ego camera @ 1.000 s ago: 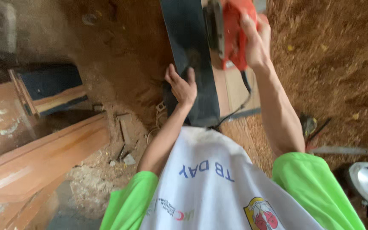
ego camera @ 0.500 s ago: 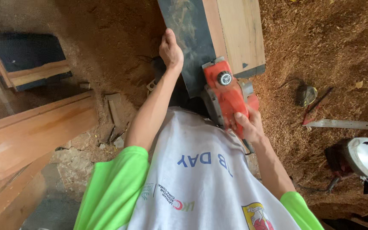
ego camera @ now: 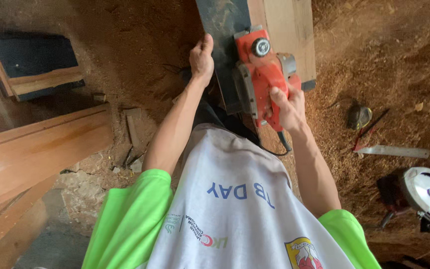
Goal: The person uses a handheld electric planer to smooth the surface of a wooden plank. They then measure and mark the wood with a tape measure and pencil, followed by cutting the plank with a circular saw. The person repeats the planing process on a different piece of wood.
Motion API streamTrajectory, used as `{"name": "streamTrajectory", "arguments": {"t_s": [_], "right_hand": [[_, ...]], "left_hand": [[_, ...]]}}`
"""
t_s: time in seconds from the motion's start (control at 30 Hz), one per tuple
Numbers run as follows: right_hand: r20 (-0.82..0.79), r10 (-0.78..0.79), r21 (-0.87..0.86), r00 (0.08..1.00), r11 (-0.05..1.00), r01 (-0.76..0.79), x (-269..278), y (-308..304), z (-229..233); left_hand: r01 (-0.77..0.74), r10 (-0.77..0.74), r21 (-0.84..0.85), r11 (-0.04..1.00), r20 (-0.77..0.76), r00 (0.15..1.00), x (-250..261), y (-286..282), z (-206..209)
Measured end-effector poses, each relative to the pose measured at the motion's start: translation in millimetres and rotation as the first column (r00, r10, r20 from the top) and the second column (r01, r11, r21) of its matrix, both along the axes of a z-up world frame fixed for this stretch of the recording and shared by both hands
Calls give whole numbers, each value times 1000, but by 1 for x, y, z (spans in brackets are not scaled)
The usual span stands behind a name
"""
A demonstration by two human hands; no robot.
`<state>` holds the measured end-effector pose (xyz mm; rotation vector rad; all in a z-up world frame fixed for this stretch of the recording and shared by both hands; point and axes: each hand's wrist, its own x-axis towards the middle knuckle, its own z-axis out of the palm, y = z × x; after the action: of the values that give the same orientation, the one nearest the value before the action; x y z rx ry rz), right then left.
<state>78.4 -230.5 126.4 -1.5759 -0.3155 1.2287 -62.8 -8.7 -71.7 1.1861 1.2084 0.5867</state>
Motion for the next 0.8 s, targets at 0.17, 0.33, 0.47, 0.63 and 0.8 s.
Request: {"name": "streamTrajectory", "arguments": {"t_s": [0.17, 0.33, 0.47, 0.63, 0.8], "right_hand": [[292, 100, -26, 951, 995, -96, 18, 55, 3], [309, 71, 21, 949, 996, -81, 41, 108, -16], [549, 115, 134, 828, 966, -223, 68, 155, -39], [354, 64, 172, 933, 976, -132, 84, 208, -33], [302, 63, 177, 951, 977, -121, 98, 263, -31]], "left_hand": [[110, -129, -127, 986, -156, 979, -4, -1, 10], [132, -134, -29, 991, -142, 981, -5, -2, 3], [149, -149, -11, 989, -175, 973, -3, -6, 5], [117, -113, 40, 992, -77, 991, -5, -14, -6], [160, -159, 3, 987, -99, 982, -9, -14, 0]]}}
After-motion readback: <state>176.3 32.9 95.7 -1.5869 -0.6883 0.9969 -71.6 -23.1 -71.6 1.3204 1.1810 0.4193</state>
